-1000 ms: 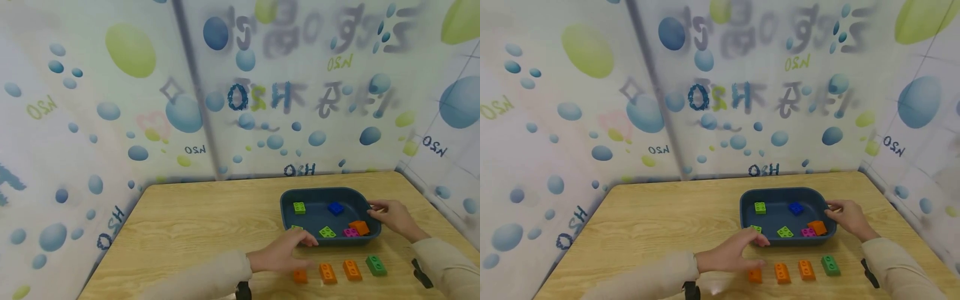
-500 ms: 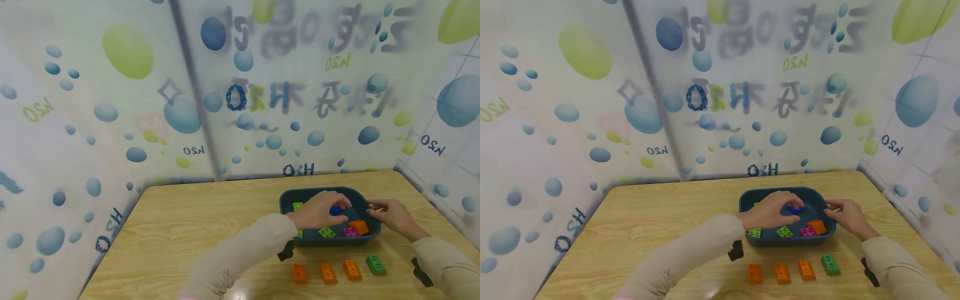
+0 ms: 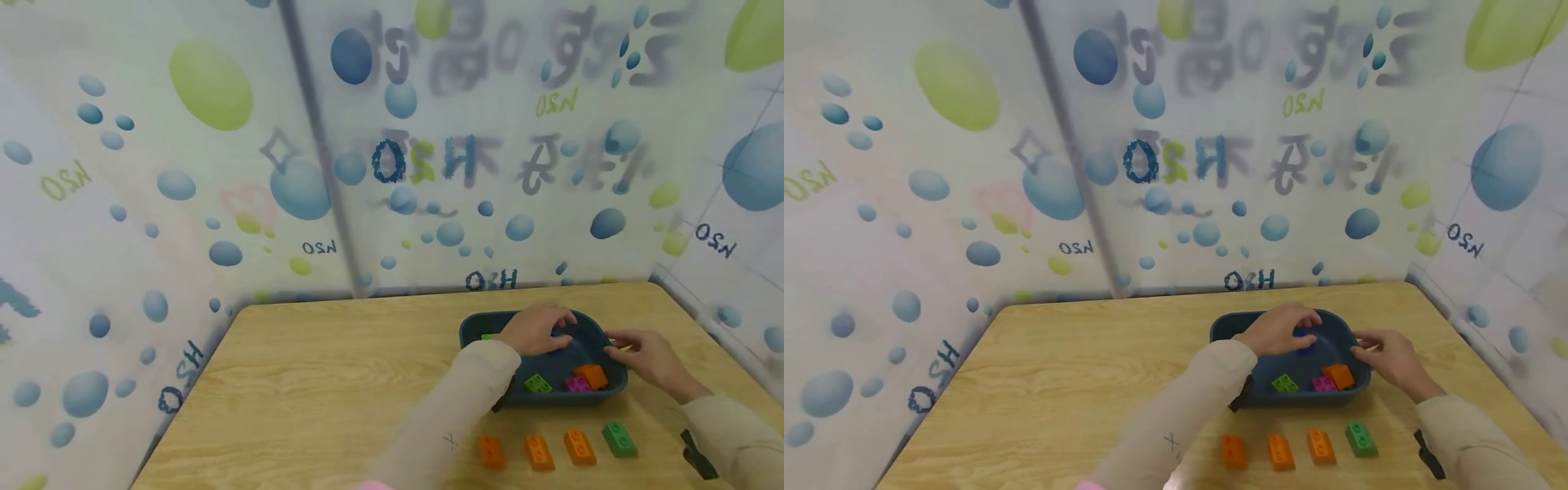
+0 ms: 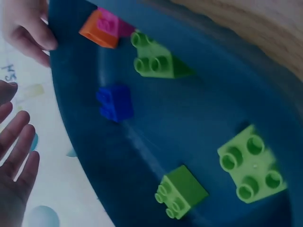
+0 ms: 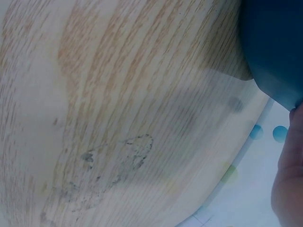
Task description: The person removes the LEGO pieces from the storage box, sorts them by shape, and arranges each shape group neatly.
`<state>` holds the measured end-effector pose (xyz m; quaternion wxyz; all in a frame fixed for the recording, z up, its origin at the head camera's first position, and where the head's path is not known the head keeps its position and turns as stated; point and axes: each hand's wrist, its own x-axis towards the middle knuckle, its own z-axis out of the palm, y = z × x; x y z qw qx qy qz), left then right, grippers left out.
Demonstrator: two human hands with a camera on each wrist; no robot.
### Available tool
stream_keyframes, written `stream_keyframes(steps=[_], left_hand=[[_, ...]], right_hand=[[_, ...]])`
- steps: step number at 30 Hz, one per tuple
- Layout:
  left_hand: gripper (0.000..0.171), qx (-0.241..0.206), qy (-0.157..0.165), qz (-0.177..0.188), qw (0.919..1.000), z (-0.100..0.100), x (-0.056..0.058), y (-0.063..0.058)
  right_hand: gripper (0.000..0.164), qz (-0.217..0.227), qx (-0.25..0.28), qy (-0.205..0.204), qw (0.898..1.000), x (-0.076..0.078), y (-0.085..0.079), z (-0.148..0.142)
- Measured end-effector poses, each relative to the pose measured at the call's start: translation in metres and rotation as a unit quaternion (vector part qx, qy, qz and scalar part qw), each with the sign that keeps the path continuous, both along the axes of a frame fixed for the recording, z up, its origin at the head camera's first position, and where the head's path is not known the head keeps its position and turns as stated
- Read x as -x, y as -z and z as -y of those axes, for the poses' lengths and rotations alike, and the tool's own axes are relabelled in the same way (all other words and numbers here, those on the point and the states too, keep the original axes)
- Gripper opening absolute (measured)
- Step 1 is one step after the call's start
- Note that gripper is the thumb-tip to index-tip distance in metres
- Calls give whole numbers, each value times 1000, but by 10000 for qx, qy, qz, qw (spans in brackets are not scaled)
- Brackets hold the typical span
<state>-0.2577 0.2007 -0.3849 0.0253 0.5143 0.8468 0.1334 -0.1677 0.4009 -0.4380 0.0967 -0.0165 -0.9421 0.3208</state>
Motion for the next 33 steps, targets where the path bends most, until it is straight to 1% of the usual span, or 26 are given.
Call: stream_keyframes(steps=[3, 7, 10, 13, 15, 17, 20, 24, 27, 31, 33], left_hand=[[32, 28, -75, -263, 9996, -2, 2, 8], [32, 77, -126, -673, 9976, -3, 5, 16], [35, 312, -118, -1081, 9936, -6, 6, 20], [40, 677, 33, -1441, 9872, -8, 6, 26], [44, 909, 223, -1670, 9815, -10, 5, 29], [46, 1013, 412, -1786, 9778, -10, 5, 31], [47, 1060, 559, -1922, 9740, -11, 7, 26], [48, 1070, 569, -1825, 9757, -11, 15, 17], [49, 1143, 525, -1764, 9763, -10, 21, 13], [49, 1235, 466, -1817, 9745, -8, 26, 13], [50, 1206, 482, -1786, 9753, -8, 28, 15]], right_hand=[[40, 103, -1, 55, 9999, -4, 2, -1], [41, 153, -66, 103, 9998, -6, 3, -2], [40, 128, -126, 118, 9998, -6, 2, -4], [41, 152, -119, 144, 9997, -6, 2, -4], [41, 170, -110, 161, 9997, -7, 3, -4], [41, 140, -120, 136, 9997, -7, 2, -4], [40, 34, -150, 107, 9998, -5, 1, -4], [39, 32, -111, 93, 9999, -3, -1, -3], [39, 47, -46, 95, 9999, -2, -1, -2], [39, 35, -5, 107, 9999, -1, 0, 0], [39, 55, -21, 96, 9999, 0, 1, 0]])
